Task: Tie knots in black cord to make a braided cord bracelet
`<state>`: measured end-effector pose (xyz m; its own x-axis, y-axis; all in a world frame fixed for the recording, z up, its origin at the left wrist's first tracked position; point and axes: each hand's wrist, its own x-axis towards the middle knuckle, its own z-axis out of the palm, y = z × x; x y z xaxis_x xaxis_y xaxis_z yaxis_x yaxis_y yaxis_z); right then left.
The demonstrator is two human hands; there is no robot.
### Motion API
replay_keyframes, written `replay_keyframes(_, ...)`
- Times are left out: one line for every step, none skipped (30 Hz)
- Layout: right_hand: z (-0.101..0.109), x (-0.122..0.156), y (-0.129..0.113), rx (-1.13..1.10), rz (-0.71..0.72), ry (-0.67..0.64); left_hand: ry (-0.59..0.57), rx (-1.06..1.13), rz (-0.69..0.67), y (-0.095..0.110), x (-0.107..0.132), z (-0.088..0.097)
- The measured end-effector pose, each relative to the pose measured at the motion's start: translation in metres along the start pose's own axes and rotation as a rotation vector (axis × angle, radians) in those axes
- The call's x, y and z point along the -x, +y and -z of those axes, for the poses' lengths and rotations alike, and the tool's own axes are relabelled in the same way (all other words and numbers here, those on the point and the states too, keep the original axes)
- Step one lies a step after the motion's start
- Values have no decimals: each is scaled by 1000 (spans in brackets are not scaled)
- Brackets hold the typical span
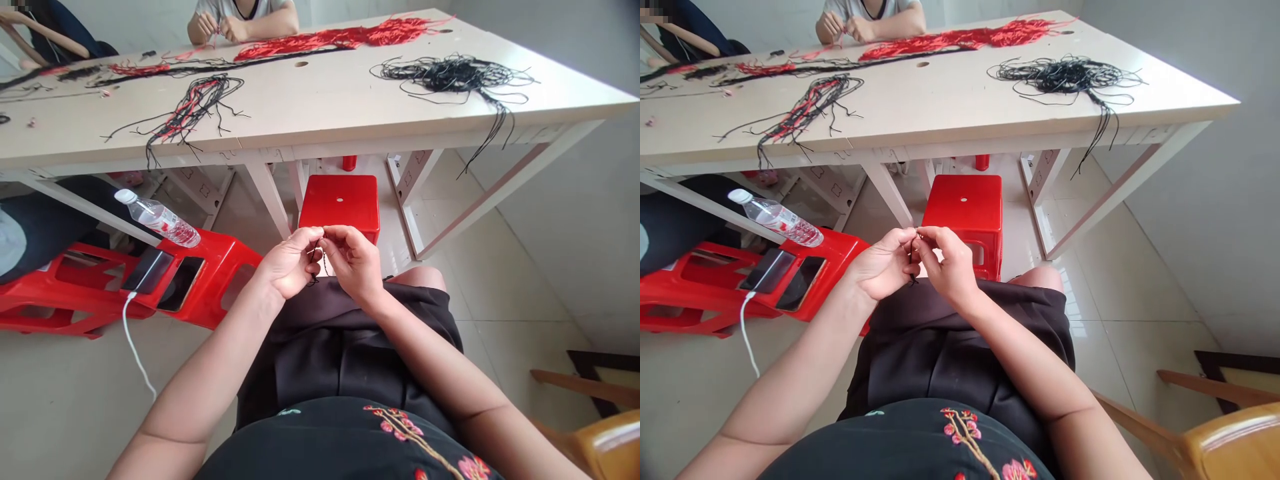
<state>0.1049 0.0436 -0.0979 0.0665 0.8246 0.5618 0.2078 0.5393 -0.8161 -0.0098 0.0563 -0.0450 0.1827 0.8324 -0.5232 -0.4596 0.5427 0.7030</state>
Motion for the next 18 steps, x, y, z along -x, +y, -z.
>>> replay_keyframes(2, -1, -3, -2, -8, -4, 3, 26, 0, 1, 2, -3)
replay_keyframes(5, -2, -5, -3, -8, -9, 5, 52, -1, 1, 4, -6)
replay_keyframes(7, -3, -8, -9, -5, -19, 3, 77, -4, 2, 6, -9)
replay_keyframes(9, -3, -11, -21, -2, -25, -1, 98, -8, 2, 8, -11)
replay_keyframes(11, -4, -13, -36, -2, -27, -7, 116, -15, 1, 9, -13)
replay_keyframes(12, -4, -15, -52, -8, -26, -13, 129, -24, 1, 10, -14)
replay_keyframes(13, -4, -17, -68, -14, -26, -19, 137, -37, 0, 11, -15)
replay_keyframes(14, -4, -18, -83, -21, -24, -22, 139, -53, -1, 11, -16)
replay_keyframes(15, -4, -19, -95, -27, -23, -24, 139, -72, -2, 11, -16)
replay_keyframes(16, -4, -19, -106, -35, -25, -25, 136, -89, -2, 11, -17)
replay_keyframes(17, -4, -19, -116, -44, -29, -24, 134, -100, -3, 11, -17)
replay_keyframes(17, -3, -19, -123, -52, -30, -19, 133, -108, -3, 10, -18)
replay_keyframes(18, -3, -18, -125, -56, -32, -7, 135, -117, -4, 9, -19)
replay_keyframes(19, -3, -17, -125, -56, -37, 7, 139, -126, -4, 7, -19)
replay_keyframes(20, -2, -16, -121, -49, -43, 22, 142, -138, -4, 6, -20)
replay_keyframes(20, -2, -14, -115, -38, -48, 37, 142, -151, -5, 4, -20)
replay_keyframes(21, -1, -12, -109, -26, -50, 45, 139, -164, -5, 2, -21)
replay_keyframes(21, -1, -10, -108, -15, -50, 45, 133, -176, -5, 1, -21)
